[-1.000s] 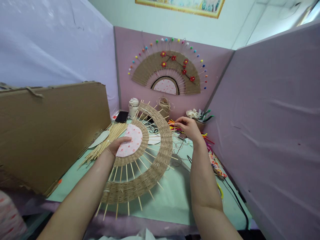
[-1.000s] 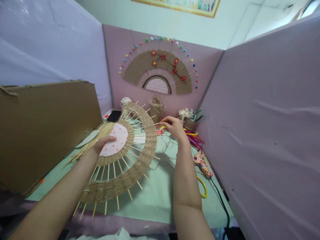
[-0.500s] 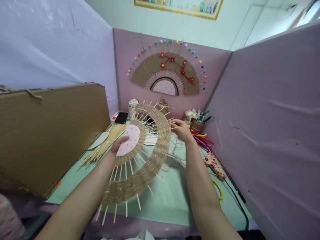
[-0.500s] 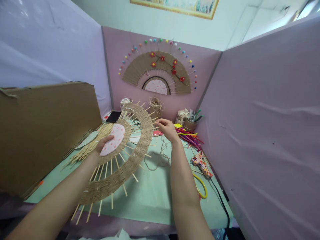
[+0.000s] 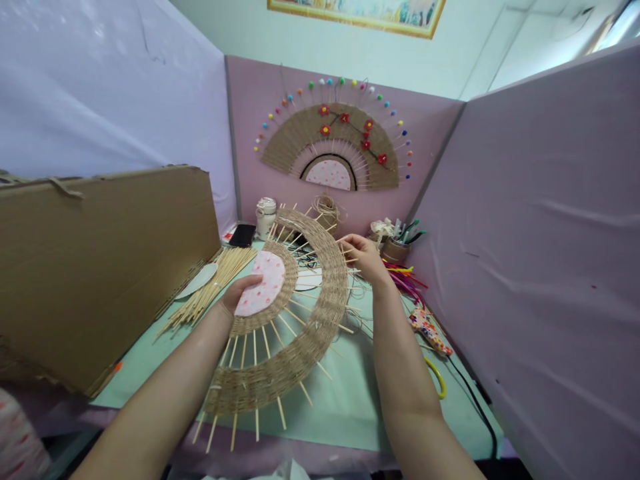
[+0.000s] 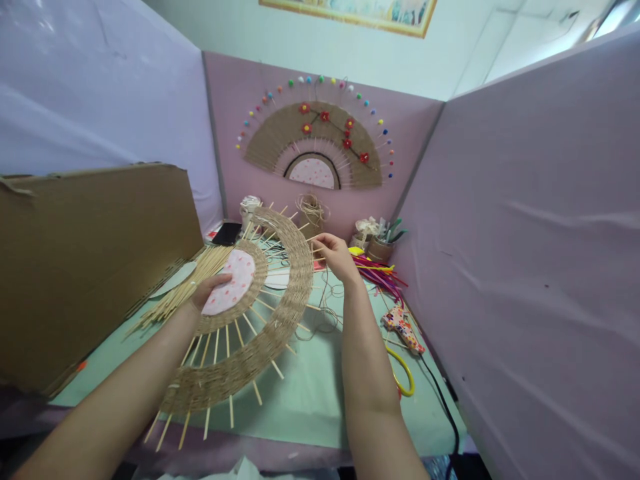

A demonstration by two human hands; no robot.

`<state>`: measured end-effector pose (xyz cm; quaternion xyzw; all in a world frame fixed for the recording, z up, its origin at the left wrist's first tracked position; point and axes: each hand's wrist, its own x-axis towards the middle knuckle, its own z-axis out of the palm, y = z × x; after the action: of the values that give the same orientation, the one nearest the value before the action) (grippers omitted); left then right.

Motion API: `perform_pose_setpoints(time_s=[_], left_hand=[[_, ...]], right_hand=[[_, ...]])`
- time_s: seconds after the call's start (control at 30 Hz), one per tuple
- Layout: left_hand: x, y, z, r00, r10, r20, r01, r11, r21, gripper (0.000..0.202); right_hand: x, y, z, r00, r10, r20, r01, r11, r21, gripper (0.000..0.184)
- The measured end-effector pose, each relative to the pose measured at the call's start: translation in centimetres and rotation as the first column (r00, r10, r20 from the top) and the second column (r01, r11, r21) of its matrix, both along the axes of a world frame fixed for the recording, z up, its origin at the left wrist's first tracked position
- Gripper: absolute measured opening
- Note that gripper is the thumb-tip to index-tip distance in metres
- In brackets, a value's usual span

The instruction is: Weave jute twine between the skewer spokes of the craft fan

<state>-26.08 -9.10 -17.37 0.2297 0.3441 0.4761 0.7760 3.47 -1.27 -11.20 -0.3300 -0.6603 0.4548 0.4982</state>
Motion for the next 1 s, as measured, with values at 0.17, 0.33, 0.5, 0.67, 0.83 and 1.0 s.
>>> perform_pose_setpoints(time_s=[0.17,0.33,0.5,0.67,0.83,1.0], left_hand=[[0.4,-0.2,-0.1,0.998,-0.039,-0.054,0.039,0.999,-0.015,0.056],[0.5,-0.2,-0.5,0.987,-0.148,-0.064,0.148,0.989,-0.002,0.047],[0.5,-0.1,-0.7,0.971,-0.214,-0.110,0.216,0.976,0.006,0.033],[0.9,-0.1,-0.8,0.958,-0.231,-0.168,0.236,0.972,0.007,0.019],[1.5,-0.2,-0.9,0.913,-0.316,-0.256,0.321,0.947,-0.025,0.023],[2.1,-0.4,-1.0,0.893,-0.363,-0.266,0.380,0.925,0.014,0.026]], right_hand=[[1.4,-0.1,0.7,0.988,-0.127,0.092,0.114,0.984,0.140,0.021],[2.5,-0.9,1.7,0.947,-0.227,0.226,0.155,0.943,0.295,0.016],[3.4,-1.5,2.2,0.935,-0.210,0.285,0.119,0.945,0.305,0.014],[4.2,-1.9,2.5,0.910,-0.201,0.363,0.089,0.950,0.300,0.013],[4.5,-2.0,2.4,0.905,-0.159,0.396,0.064,0.968,0.241,0.015],[4.7,-1.4,1.7,0.933,-0.116,0.340,0.069,0.987,0.147,0.018]])
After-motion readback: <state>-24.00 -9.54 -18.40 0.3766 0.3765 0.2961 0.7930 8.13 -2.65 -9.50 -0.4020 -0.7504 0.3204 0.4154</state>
